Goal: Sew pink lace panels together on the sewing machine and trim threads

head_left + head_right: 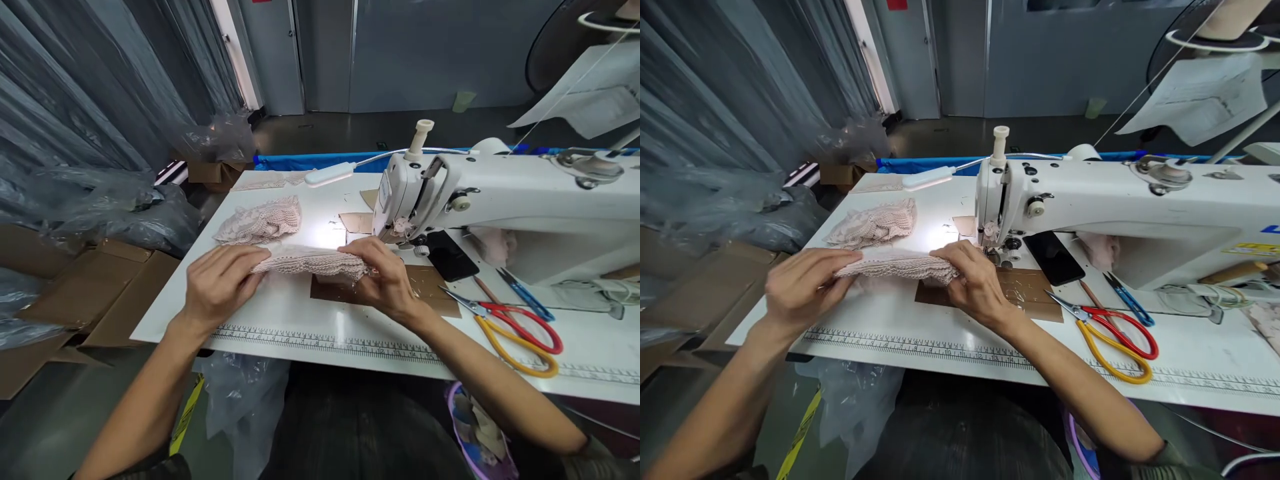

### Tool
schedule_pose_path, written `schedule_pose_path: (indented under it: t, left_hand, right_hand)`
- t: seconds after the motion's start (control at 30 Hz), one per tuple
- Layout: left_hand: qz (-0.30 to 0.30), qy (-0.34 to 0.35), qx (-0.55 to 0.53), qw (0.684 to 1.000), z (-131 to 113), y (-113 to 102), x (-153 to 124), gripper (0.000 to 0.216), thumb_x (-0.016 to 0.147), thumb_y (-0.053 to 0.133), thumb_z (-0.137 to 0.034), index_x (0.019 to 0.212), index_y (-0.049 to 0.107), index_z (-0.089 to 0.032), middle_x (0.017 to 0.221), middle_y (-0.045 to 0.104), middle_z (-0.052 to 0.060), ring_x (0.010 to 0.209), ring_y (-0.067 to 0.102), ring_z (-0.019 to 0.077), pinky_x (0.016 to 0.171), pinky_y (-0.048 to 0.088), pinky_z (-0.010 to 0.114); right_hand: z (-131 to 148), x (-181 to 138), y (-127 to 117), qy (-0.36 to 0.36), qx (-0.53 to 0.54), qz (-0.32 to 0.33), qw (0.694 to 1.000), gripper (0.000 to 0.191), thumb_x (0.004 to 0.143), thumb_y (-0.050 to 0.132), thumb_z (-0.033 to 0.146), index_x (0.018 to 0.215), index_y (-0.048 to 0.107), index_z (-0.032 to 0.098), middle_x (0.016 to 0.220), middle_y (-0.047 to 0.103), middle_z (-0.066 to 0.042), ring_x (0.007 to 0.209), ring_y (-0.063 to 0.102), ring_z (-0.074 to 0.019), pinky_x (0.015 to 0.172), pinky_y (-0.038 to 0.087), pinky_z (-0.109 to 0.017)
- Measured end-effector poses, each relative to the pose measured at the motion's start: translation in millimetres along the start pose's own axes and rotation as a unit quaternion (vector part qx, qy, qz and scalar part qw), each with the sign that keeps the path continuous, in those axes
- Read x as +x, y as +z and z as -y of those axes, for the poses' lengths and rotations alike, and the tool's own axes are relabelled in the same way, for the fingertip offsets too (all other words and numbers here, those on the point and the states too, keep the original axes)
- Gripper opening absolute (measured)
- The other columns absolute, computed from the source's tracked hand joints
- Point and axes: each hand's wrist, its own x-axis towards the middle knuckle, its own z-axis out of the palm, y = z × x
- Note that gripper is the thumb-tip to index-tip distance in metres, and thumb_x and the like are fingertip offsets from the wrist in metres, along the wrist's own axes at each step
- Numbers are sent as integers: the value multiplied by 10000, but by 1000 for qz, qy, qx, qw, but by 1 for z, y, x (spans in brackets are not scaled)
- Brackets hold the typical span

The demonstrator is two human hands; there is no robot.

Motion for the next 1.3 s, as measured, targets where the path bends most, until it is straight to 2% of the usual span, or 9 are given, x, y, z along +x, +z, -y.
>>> schedule_pose_path:
  t: [0.07, 0.23, 0.5, 0.73, 0.93, 1.03, 1.13, 1.2, 1.3]
  left_hand:
    - [-30, 50, 87, 995, -3, 1, -6, 196, 868, 618, -124, 1038, 650, -214, 973, 753, 48, 790, 692, 205, 683, 486, 323]
    - [119, 55, 36, 991, -11, 17, -30, 177, 920, 648, -309, 1015, 660, -161, 1043, 736, 106, 859, 696, 236, 719, 508, 362]
    - [102, 24, -108, 989, -36, 46, -25, 157, 934, 595, -136, 1083, 645, -136, 1069, 719, 96, 938, 675, 194, 791, 544, 334]
    - [111, 12, -140, 984, -48, 65, -32, 189, 955, 529, -116, 1072, 664, -180, 961, 701, 65, 857, 633, 165, 740, 513, 309]
    - [117, -47, -59, 990, -48, 60, -37, 160, 925, 619, -259, 1061, 676, -200, 1016, 713, 65, 924, 652, 210, 870, 491, 408]
    - [136, -85, 3, 987, -26, 47, -42, 306, 921, 611, -453, 1064, 671, -190, 1116, 701, 83, 1021, 643, 264, 1040, 398, 559]
    - [145, -188, 110, 965, 3, 27, -51, 332, 963, 544, -422, 1137, 644, -157, 1274, 631, 134, 1126, 595, 331, 1064, 326, 672]
    - [110, -233, 161, 953, 12, 15, -56, 287, 973, 529, -325, 1179, 622, -148, 1331, 588, 159, 1164, 578, 345, 1039, 374, 653]
    - [46, -194, 92, 976, -1, 15, -55, 244, 960, 525, -183, 1187, 610, -163, 1231, 646, 129, 1118, 628, 265, 941, 524, 483]
  right_hand:
    - [-7, -3, 3, -47, -42, 19, 998, 494, 738, 447, 2, 1173, 594, 187, 1082, 616, -109, 1007, 576, -240, 835, 492, -404]
    - [-19, -28, 3, -16, -112, 206, 972, 357, 825, 445, 29, 1103, 624, 164, 1097, 634, -137, 1044, 559, -272, 863, 466, -461]
    - [-11, -17, 15, 33, 8, 135, 990, 237, 857, 472, 47, 998, 610, 179, 987, 650, -82, 941, 597, -205, 834, 492, -373]
    - [-16, -20, 33, 60, 11, 242, 968, 147, 953, 494, 163, 974, 640, 152, 922, 577, -78, 830, 558, -168, 745, 478, -314]
    - [-18, -16, 30, -19, -74, 319, 945, 230, 1002, 412, 163, 918, 625, 148, 875, 548, -88, 751, 487, -173, 660, 435, -307]
    - [-15, -12, 30, -34, -119, 353, 927, 236, 998, 384, 117, 876, 583, 154, 879, 547, -96, 740, 464, -178, 643, 414, -312]
    - [-15, -14, 32, -32, -126, 345, 930, 212, 971, 385, 84, 854, 541, 169, 846, 535, -87, 704, 435, -176, 622, 394, -318]
    - [-17, -18, 34, -34, -119, 323, 938, 192, 949, 398, 80, 837, 518, 178, 822, 526, -81, 691, 426, -176, 614, 386, -323]
    - [-21, -23, 38, -46, -108, 295, 948, 194, 943, 388, 79, 825, 500, 183, 810, 522, -80, 701, 432, -181, 608, 384, -325]
